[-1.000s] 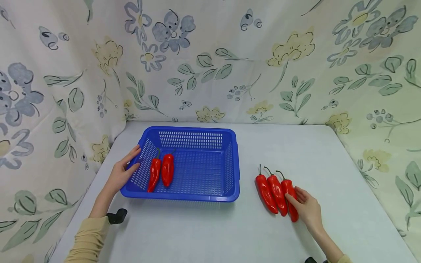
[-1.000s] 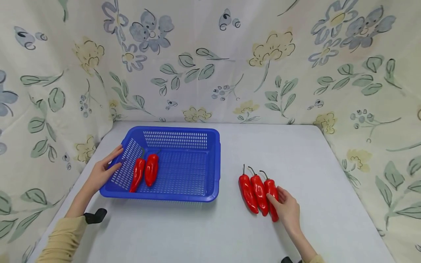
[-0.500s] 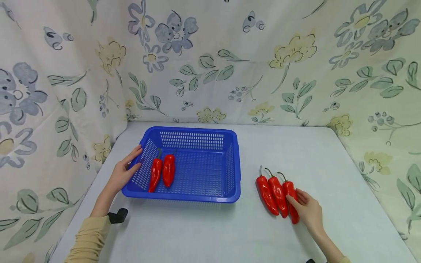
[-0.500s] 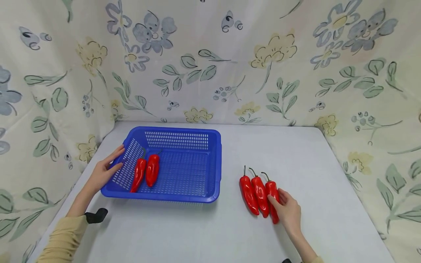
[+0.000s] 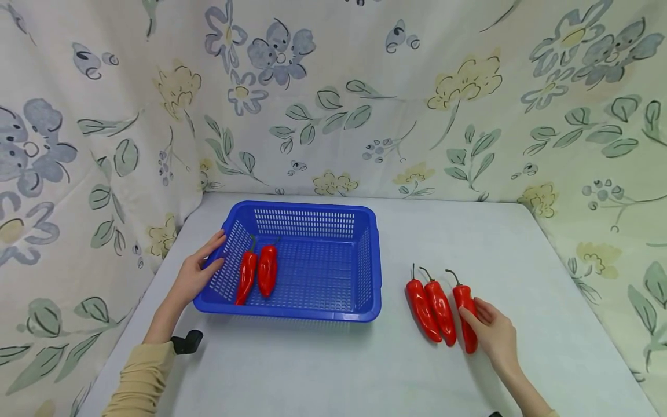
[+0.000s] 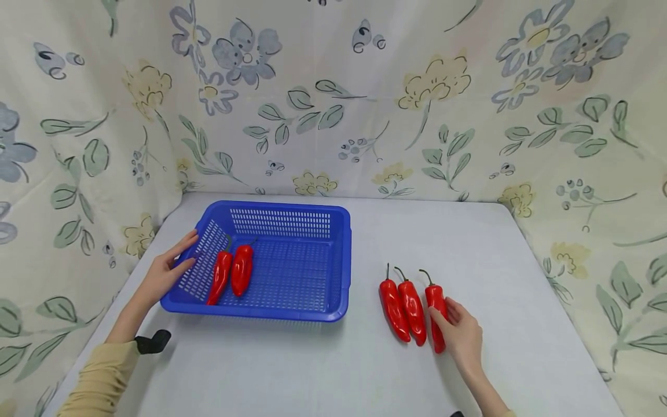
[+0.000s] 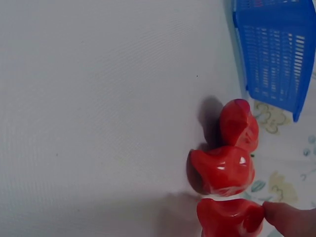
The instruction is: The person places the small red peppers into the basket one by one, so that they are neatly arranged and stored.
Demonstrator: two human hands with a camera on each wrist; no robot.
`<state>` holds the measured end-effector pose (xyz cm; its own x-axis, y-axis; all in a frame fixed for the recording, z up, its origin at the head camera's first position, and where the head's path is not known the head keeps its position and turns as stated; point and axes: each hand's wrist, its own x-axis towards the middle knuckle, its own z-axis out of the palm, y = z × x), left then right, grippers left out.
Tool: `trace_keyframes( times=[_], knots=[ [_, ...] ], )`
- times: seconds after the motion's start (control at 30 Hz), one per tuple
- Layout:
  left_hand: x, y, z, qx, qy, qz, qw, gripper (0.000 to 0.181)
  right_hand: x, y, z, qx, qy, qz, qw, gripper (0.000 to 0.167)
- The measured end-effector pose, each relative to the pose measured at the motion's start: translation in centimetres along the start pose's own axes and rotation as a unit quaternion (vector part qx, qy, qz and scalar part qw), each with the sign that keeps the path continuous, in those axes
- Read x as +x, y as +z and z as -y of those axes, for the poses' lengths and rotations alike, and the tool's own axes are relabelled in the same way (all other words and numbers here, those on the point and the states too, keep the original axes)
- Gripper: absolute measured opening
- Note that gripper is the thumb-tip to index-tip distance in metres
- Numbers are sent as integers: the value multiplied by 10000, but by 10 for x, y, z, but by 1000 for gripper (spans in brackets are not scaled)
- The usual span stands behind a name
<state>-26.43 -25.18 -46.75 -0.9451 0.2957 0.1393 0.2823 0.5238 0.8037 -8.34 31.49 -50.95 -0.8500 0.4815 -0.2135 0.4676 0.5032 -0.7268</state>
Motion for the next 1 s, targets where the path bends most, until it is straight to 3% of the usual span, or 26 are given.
trace_keyframes(
  times=[0.13, 0.2, 0.43, 0.53, 0.73, 1.0],
  knots=[
    [0, 0, 0, -26, 3, 6, 10000, 55, 23, 8, -35, 60, -225, -283, 9993, 85],
    [0, 0, -1, -31, 3, 6, 10000, 55, 28, 10, -42, 85, -301, -405, 9987, 86],
    [-3, -1, -24, -114, 11, 8, 9999, 54, 37, 10, -54, 142, -460, -572, 9972, 80],
    [-3, -1, -23, -70, 6, 6, 10000, 53, 37, 9, -53, 146, -476, -587, 9970, 79],
    [1, 0, -3, -26, 16, -22, 10000, 55, 21, -3, -24, 271, -364, -562, 9974, 76],
    [1, 1, -4, -15, 70, -18, 10000, 54, -19, -24, 43, 615, -144, -380, 9973, 71]
  ],
)
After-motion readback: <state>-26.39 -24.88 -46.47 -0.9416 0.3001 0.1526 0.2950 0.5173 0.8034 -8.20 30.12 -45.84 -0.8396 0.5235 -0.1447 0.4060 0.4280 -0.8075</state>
